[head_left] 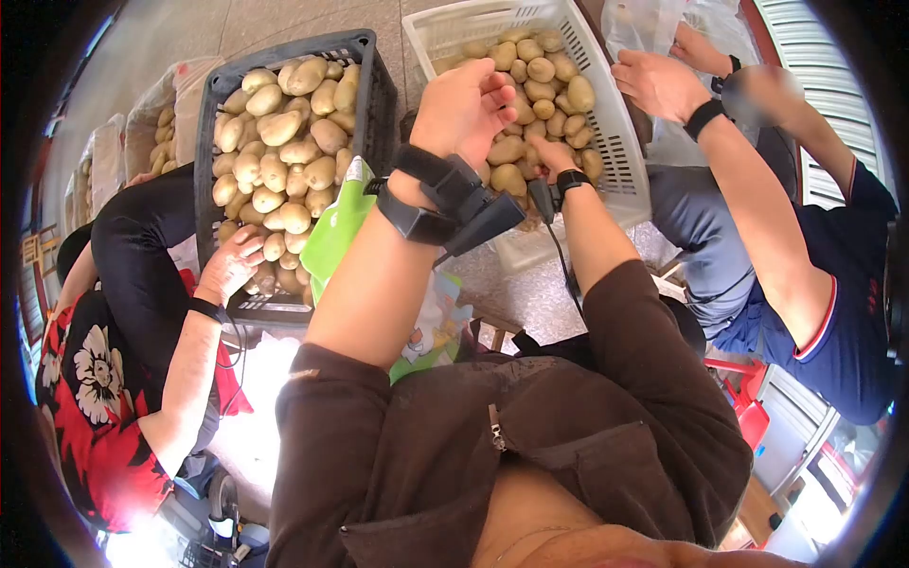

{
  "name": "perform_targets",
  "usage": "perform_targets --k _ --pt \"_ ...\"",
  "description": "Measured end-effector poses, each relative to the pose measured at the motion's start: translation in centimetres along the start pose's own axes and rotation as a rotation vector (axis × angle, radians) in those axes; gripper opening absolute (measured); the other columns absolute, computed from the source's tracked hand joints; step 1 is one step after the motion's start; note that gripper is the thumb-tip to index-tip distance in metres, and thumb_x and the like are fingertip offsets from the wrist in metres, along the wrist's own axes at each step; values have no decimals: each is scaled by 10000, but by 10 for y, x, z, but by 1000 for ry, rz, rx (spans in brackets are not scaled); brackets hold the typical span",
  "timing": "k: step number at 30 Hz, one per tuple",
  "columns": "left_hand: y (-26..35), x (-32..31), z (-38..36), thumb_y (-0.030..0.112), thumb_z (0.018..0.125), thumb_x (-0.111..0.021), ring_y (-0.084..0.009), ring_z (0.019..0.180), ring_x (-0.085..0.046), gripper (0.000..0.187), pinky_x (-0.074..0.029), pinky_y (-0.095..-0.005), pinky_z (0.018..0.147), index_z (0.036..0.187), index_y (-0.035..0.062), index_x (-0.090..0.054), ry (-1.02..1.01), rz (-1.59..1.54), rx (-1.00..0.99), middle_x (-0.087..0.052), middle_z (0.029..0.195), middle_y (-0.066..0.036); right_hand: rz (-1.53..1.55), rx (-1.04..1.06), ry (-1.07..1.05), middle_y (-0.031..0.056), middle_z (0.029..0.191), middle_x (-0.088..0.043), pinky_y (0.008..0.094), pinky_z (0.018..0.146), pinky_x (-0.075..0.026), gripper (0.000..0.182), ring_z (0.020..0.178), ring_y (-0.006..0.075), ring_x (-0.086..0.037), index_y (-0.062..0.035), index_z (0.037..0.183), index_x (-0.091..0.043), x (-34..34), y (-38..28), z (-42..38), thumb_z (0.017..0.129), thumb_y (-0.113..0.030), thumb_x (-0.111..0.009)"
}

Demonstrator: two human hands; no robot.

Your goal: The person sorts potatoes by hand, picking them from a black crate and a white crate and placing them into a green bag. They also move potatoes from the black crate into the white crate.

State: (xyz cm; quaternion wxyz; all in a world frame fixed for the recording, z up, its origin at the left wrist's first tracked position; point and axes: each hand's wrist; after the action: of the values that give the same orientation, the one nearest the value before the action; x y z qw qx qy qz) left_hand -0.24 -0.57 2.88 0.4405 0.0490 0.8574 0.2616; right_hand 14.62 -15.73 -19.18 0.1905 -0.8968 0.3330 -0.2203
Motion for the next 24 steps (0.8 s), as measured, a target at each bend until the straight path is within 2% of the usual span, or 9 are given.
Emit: perform_targets --k 6,9,11,15,17,18,21,23,24 --pt "-16 1 7 216 826 -560 -223 940 -492 243 -425 -436 742 985 49 -481 129 212 47 -520 958 -84 533 274 -371 65 599 -521 216 347 -281 427 375 103 -387 -83 917 -527 24 -44 -112 865 -496 -432" --pt "-24 -7 -2 308 831 -550 -261 1035 -459 340 -387 -518 821 1067 80 -458 62 271 201 -503 1048 -100 568 371 -335 56 587 -516 210 344 -280 424 362 108 -366 -78 938 -530 17 -65 -189 881 -480 -408" --pt "-27 -11 -11 378 837 -538 -288 1078 -439 403 -355 -567 871 1120 108 -439 -49 284 325 -493 1097 -108 458 550 -256 46 561 -496 208 344 -283 344 364 92 -354 -55 960 -544 17 -61 -200 902 -373 -426" --pt "-40 -6 -5 328 863 -514 -243 835 -569 278 -465 -471 710 1048 129 -460 -48 166 267 -556 944 -79 301 829 -1 36 548 -495 225 365 -316 219 395 87 -407 -28 954 -545 15 -47 -219 892 -221 -462" --pt "-38 4 8 294 849 -540 -214 710 -576 260 -455 -335 557 1014 110 -458 -176 68 291 -565 881 -96 210 848 119 58 571 -532 260 381 -348 194 410 126 -453 -26 928 -536 13 -20 -203 872 -204 -480" --pt "-30 -2 3 251 830 -562 -189 627 -565 168 -465 -321 503 903 112 -503 -120 59 297 -549 705 -55 -1 901 176 88 602 -562 303 428 -386 188 463 189 -503 -25 926 -532 13 9 -173 859 -197 -496" --pt "-26 -2 -2 255 803 -594 -197 612 -556 246 -441 -335 460 939 82 -485 -119 26 154 -540 777 -89 -686 973 323 159 708 -613 427 588 -447 223 664 358 -582 -30 903 -541 -14 71 -158 830 -236 -498" --pt "-21 -2 -4 241 834 -572 -206 604 -536 232 -412 -319 456 944 69 -462 -131 18 144 -541 755 -98 -1060 802 335 172 727 -615 456 607 -444 273 699 377 -578 -62 845 -581 -32 95 -165 823 -303 -456" --pt "-18 -4 -10 241 836 -569 -203 600 -535 221 -410 -319 455 936 74 -466 -129 32 93 -541 752 -94 -1037 792 367 174 730 -616 461 617 -444 289 700 374 -580 -74 830 -593 -37 91 -167 817 -323 -449"
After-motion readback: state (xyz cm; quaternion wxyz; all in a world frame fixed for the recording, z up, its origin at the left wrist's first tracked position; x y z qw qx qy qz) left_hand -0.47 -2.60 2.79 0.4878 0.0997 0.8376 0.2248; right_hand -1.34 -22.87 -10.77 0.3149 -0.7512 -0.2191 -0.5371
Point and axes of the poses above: each hand's wrist, its own z-axis towards the middle knuckle, its own x-axis out of the back of the hand, y = z × x
